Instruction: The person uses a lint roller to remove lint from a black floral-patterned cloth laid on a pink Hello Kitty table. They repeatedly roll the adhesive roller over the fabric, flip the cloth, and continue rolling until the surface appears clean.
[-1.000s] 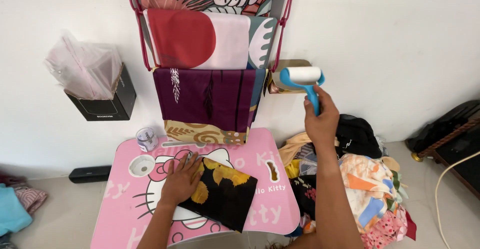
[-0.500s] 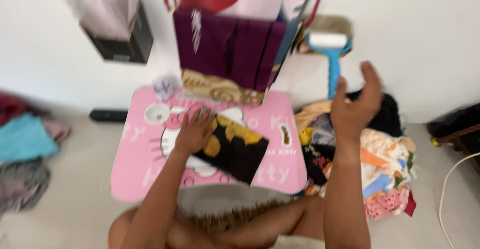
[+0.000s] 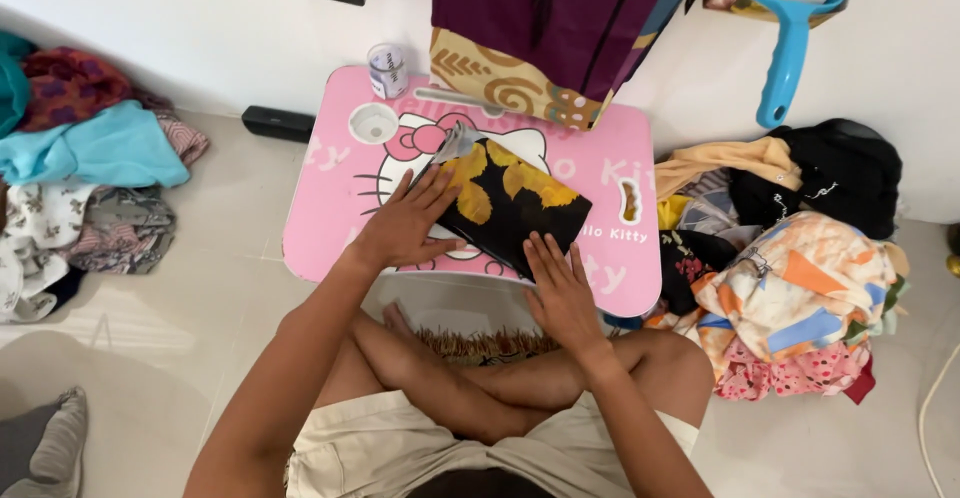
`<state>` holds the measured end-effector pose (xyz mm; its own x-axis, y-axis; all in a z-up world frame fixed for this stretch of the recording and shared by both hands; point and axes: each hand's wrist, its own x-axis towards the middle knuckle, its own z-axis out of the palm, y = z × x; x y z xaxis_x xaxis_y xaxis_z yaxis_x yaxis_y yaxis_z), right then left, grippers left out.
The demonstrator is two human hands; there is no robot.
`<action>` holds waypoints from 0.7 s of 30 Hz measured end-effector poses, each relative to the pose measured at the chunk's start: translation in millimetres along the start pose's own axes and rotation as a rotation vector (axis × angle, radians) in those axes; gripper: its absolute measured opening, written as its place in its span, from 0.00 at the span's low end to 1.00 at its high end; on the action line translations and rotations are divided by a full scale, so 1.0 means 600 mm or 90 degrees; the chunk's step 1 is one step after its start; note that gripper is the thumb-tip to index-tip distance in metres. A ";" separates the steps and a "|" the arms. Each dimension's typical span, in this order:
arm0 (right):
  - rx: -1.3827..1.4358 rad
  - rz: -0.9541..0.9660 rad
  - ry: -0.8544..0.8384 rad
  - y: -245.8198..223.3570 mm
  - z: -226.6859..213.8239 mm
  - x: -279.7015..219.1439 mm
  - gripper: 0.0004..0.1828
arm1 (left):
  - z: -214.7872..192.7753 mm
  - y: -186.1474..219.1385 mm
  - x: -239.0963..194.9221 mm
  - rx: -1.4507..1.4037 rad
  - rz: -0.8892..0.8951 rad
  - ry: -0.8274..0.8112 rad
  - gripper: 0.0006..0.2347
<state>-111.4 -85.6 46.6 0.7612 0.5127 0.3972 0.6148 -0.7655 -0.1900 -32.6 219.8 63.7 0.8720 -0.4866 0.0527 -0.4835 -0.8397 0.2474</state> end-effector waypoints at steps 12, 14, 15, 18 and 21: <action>0.006 -0.135 0.095 0.022 -0.013 -0.057 0.26 | 0.101 0.058 -0.128 0.175 0.057 0.310 0.39; 0.100 -0.120 0.060 0.029 -0.018 -0.072 0.27 | 0.090 0.065 -0.142 0.157 0.107 0.421 0.19; 0.101 -0.120 0.059 0.024 -0.032 -0.076 0.27 | 0.084 0.067 -0.153 0.157 0.106 0.421 0.19; 0.274 -0.061 0.038 0.017 -0.075 -0.078 0.27 | 0.055 0.072 -0.167 0.067 0.139 0.436 0.16; 0.385 0.021 0.049 0.022 -0.113 -0.071 0.26 | 0.017 0.083 -0.164 -0.123 0.176 0.468 0.15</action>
<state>-150.0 -143.8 87.7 0.7786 0.4460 0.4416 0.6166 -0.4126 -0.6705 -143.1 223.4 61.2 0.5825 -0.3315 0.7421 -0.7259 -0.6231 0.2914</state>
